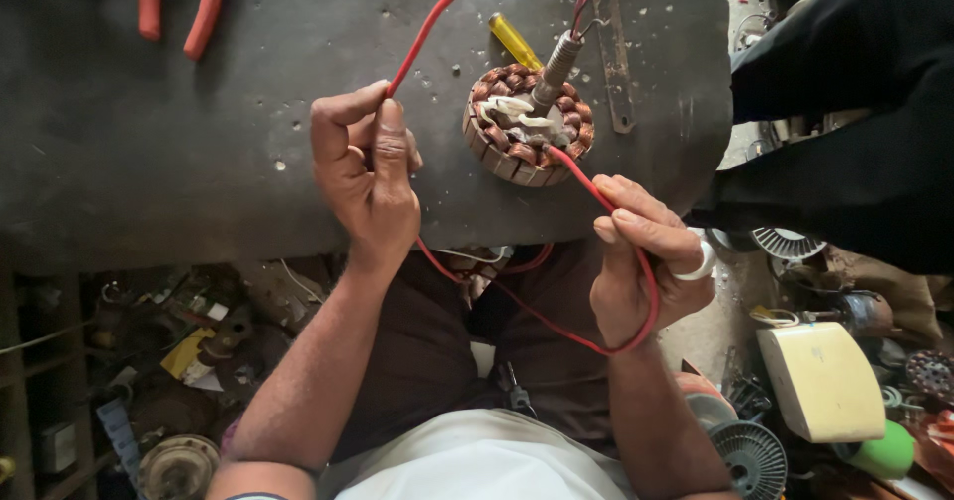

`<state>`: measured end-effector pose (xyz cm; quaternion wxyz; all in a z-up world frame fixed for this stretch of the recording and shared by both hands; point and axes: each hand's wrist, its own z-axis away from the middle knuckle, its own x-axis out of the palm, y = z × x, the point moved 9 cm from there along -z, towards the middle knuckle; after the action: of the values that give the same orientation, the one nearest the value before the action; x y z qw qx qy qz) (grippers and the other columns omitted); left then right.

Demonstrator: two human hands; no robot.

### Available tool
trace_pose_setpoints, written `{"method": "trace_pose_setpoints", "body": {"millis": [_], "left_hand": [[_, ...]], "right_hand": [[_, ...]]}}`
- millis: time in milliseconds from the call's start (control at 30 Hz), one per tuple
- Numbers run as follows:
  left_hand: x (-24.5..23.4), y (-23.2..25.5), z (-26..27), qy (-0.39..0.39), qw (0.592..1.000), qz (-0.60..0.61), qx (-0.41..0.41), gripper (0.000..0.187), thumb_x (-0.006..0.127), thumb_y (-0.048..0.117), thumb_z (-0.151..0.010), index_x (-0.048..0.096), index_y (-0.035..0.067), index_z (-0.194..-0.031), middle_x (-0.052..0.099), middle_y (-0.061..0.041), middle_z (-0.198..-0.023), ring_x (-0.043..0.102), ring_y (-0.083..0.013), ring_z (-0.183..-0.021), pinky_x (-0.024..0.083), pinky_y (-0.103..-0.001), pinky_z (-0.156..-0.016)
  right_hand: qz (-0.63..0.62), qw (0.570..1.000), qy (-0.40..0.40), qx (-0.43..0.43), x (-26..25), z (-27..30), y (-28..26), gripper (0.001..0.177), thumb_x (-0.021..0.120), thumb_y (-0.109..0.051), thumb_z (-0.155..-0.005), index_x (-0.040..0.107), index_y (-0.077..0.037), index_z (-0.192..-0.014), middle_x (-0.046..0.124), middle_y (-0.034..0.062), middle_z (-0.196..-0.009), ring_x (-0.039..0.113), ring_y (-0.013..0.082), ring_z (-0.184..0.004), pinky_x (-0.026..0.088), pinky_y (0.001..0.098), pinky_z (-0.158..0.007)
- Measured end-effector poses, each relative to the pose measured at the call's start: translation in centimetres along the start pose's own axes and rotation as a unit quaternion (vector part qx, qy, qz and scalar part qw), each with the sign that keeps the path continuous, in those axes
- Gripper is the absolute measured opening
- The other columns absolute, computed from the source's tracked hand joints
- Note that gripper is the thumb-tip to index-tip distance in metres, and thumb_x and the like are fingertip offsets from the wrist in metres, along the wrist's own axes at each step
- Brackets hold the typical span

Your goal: The person works on a fan motor core by hand and using a screwdriver to manipulate the internal wiring and paper insulation. The person holds and repositions several red wires connected to the core while another person holds a phone nearby.

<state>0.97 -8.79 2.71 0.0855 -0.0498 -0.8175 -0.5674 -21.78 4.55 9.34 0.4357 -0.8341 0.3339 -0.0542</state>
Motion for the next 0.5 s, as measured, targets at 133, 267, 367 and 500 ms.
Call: {"method": "trace_pose_setpoints", "body": {"millis": [133,267,367,500], "left_hand": [[0.6,1.1,-0.8,-0.02,0.999,0.032,0.008,0.009,0.055,0.006,-0.118,0.054,0.006,-0.127,0.054,0.002,-0.078,0.051,-0.0034,-0.061,0.043,-0.021,-0.055],[1.6,3.8,-2.0,-0.038,0.999,0.003,-0.02,0.01,0.059,0.003,-0.112,0.058,0.003,-0.121,0.057,0.002,-0.078,0.053,-0.0035,-0.062,0.042,-0.02,-0.057],[2.3,5.4,-3.9,-0.06,0.998,0.013,-0.029,0.01,0.062,0.002,-0.11,0.06,0.003,-0.12,0.06,0.002,-0.08,0.056,-0.0035,-0.067,0.044,-0.021,-0.059],[4.1,5.8,-6.3,-0.104,0.994,0.029,-0.035,0.008,0.064,0.001,-0.109,0.064,0.001,-0.117,0.062,0.002,-0.083,0.057,-0.0024,-0.07,0.046,-0.021,-0.06]], "right_hand": [[0.02,1.0,0.003,-0.019,0.0,-0.8,-0.7,0.014,0.073,-0.001,-0.102,0.06,-0.002,-0.106,0.075,0.0206,-0.111,0.076,0.0271,-0.103,0.061,0.0389,-0.101],[0.054,0.997,-0.029,-0.055,0.3,-2.6,-2.3,0.014,0.071,0.004,-0.102,0.059,-0.004,-0.105,0.075,0.0173,-0.107,0.077,0.0267,-0.099,0.063,0.0403,-0.099],[0.09,0.993,-0.047,-0.066,0.4,-3.4,-3.2,0.015,0.07,0.005,-0.1,0.059,-0.004,-0.104,0.075,0.0158,-0.105,0.078,0.0273,-0.098,0.063,0.0405,-0.097],[0.135,0.987,-0.052,-0.072,0.6,-3.8,-3.9,0.015,0.073,0.005,-0.096,0.062,-0.004,-0.101,0.075,0.0148,-0.103,0.077,0.0276,-0.099,0.063,0.0407,-0.096]]}}
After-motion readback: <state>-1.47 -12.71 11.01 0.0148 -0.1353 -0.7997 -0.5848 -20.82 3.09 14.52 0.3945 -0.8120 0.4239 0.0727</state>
